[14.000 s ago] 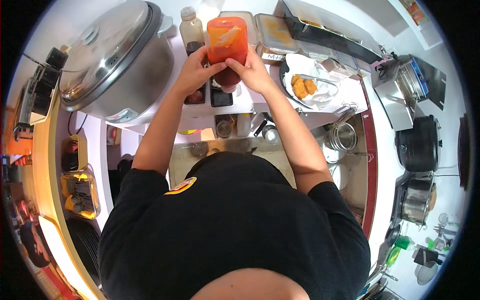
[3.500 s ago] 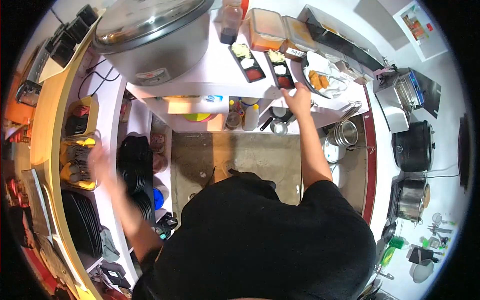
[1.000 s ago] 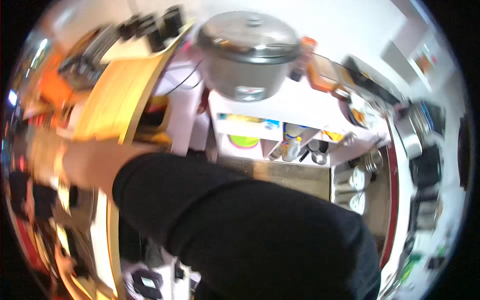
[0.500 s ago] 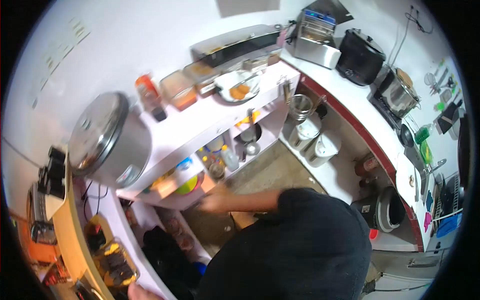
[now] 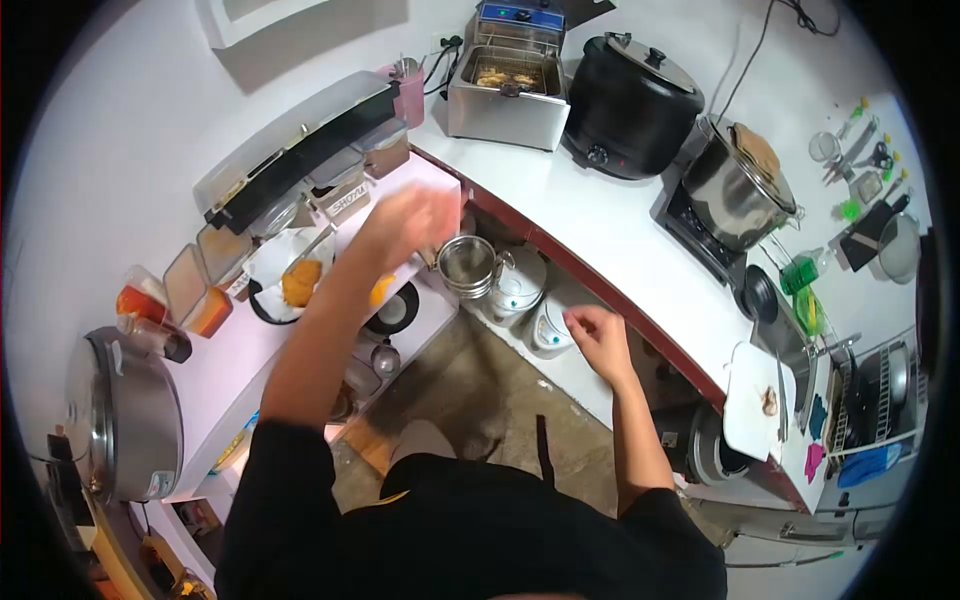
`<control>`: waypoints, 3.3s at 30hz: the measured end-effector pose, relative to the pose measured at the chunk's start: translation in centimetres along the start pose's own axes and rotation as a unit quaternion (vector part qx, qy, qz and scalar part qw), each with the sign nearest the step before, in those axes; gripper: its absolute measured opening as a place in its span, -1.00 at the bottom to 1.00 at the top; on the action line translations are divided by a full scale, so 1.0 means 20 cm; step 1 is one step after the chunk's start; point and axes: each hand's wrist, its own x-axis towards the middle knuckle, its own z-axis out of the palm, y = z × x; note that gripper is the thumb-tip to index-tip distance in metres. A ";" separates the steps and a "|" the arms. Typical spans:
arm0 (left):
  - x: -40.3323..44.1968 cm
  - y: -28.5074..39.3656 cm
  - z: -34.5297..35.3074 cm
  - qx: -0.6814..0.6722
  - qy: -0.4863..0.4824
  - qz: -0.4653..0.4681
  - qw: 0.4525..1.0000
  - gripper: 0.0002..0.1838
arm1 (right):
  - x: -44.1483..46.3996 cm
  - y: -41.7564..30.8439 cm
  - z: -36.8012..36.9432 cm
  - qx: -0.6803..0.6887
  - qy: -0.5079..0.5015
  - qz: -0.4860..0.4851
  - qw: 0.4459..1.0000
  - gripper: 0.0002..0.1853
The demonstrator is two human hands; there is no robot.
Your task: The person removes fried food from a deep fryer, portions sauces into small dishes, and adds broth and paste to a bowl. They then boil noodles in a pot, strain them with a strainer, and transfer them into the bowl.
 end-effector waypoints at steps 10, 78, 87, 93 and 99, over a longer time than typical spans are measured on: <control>1.66 0.02 -0.04 -0.303 0.064 -0.179 0.934 -0.18 | 1.78 -0.15 0.02 -0.135 0.141 -0.258 0.946 -0.55; 1.85 -0.19 0.02 -0.156 0.069 -0.013 0.985 -0.78 | 2.45 -0.13 -0.02 -0.045 0.280 -0.262 0.923 -0.72; 1.75 -0.07 0.07 -0.215 0.092 -0.035 0.972 -0.71 | 2.41 -0.15 -0.08 0.002 0.349 -0.269 0.898 -0.71; 1.77 -0.11 0.11 -0.206 0.083 -0.007 0.975 -0.74 | 2.44 -0.07 -0.03 -0.017 0.317 -0.220 0.922 -0.74; 1.69 -0.13 0.05 -0.158 0.071 -0.013 0.985 -0.76 | 2.34 -0.04 -0.06 0.025 0.380 -0.241 0.893 -0.72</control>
